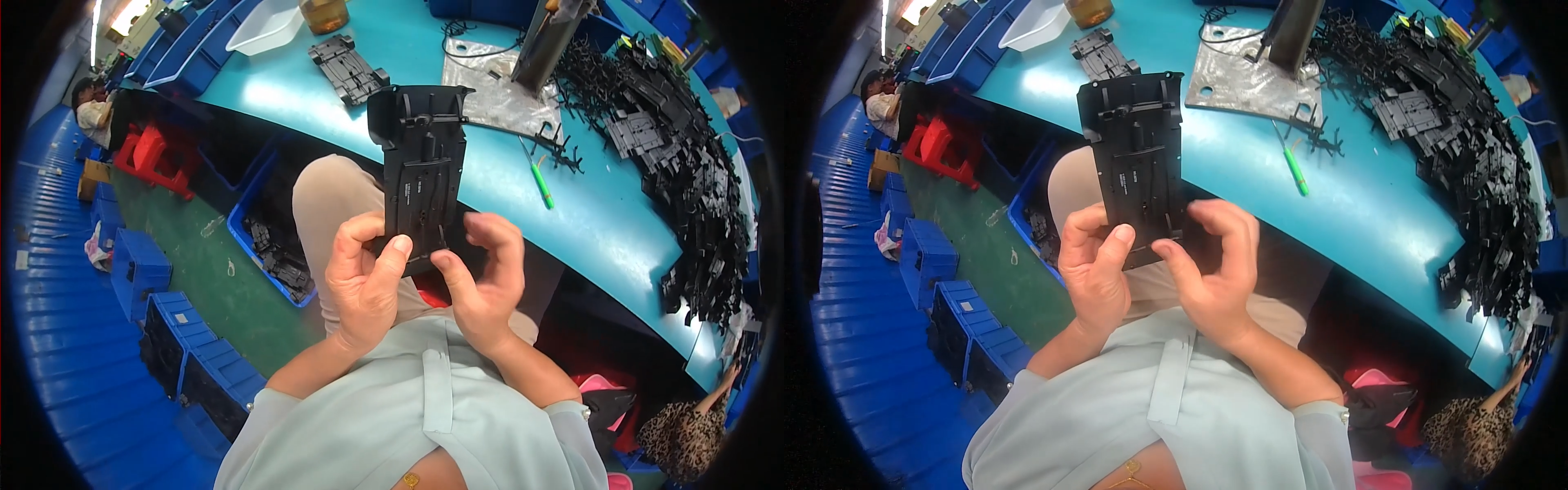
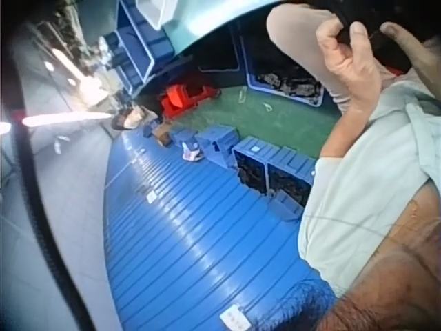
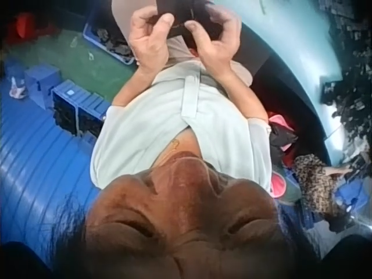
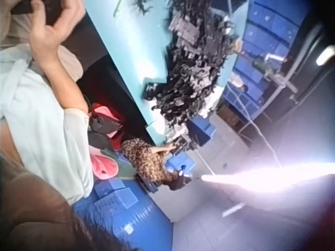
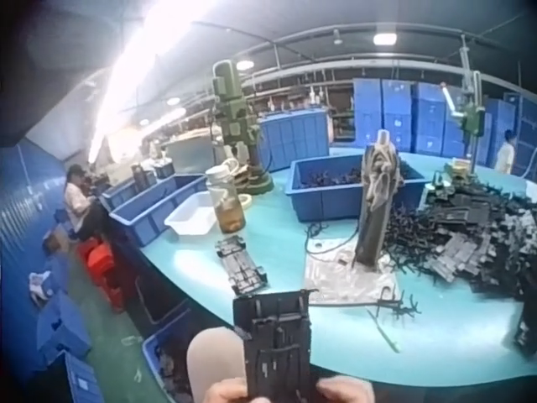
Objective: Assembling plastic components into a toy car chassis at a factory workbench.
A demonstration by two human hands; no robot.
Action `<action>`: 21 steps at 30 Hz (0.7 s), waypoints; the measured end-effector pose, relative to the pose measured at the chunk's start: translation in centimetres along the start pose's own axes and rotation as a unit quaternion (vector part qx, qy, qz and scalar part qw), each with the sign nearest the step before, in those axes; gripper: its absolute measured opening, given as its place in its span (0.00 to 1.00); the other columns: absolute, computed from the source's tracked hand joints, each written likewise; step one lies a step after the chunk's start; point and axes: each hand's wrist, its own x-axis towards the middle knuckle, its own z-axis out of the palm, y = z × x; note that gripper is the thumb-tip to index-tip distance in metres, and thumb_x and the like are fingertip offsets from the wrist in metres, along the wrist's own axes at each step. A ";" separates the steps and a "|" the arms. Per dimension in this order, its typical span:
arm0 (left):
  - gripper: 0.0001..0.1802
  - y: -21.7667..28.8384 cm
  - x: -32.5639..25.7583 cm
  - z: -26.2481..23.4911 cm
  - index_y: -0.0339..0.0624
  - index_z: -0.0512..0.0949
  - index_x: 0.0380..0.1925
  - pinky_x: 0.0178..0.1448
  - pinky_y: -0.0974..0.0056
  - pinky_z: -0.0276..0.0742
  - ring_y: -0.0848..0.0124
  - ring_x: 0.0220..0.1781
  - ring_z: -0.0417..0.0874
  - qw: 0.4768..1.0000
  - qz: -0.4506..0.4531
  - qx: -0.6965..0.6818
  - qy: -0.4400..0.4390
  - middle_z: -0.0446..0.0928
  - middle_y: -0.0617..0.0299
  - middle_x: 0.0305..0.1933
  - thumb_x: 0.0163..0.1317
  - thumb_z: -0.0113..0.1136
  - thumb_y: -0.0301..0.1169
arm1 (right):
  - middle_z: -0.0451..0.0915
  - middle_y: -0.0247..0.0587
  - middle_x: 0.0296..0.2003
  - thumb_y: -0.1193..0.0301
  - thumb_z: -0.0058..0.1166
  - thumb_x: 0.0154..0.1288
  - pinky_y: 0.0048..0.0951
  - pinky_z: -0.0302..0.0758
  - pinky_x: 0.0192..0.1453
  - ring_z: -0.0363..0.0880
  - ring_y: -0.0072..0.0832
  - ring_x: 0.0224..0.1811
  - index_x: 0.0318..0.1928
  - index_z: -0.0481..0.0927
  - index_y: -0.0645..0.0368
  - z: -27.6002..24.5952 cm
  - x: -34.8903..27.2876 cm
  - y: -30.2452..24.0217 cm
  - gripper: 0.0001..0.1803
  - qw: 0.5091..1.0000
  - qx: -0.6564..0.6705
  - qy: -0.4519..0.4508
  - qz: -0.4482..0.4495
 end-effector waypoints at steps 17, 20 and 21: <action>0.11 -0.5 -0.2 0.7 0.38 0.68 0.42 0.46 0.73 0.74 0.80 0.41 0.75 0.999 0.046 -0.003 -0.009 0.75 0.60 0.44 0.62 0.54 0.16 | 0.80 0.40 0.30 0.85 0.60 0.54 0.19 0.73 0.30 0.76 0.22 0.27 0.39 0.80 0.66 0.7 2.0 -1.3 0.10 0.993 -0.041 -0.059 -0.093; 0.11 -0.5 -0.5 0.7 0.37 0.68 0.43 0.46 0.73 0.74 0.80 0.41 0.75 0.998 0.061 0.004 -0.010 0.76 0.59 0.45 0.62 0.54 0.15 | 0.79 0.40 0.29 0.86 0.60 0.53 0.20 0.73 0.30 0.75 0.22 0.27 0.38 0.80 0.66 0.9 2.0 -1.3 0.11 0.994 -0.033 -0.050 -0.088; 0.11 -0.5 -0.5 0.7 0.37 0.68 0.43 0.46 0.73 0.74 0.80 0.41 0.75 0.997 0.071 0.013 -0.010 0.76 0.58 0.45 0.62 0.54 0.15 | 0.79 0.41 0.28 0.87 0.60 0.51 0.23 0.73 0.28 0.76 0.26 0.26 0.37 0.80 0.66 0.9 2.2 -1.4 0.11 0.993 -0.033 -0.045 -0.101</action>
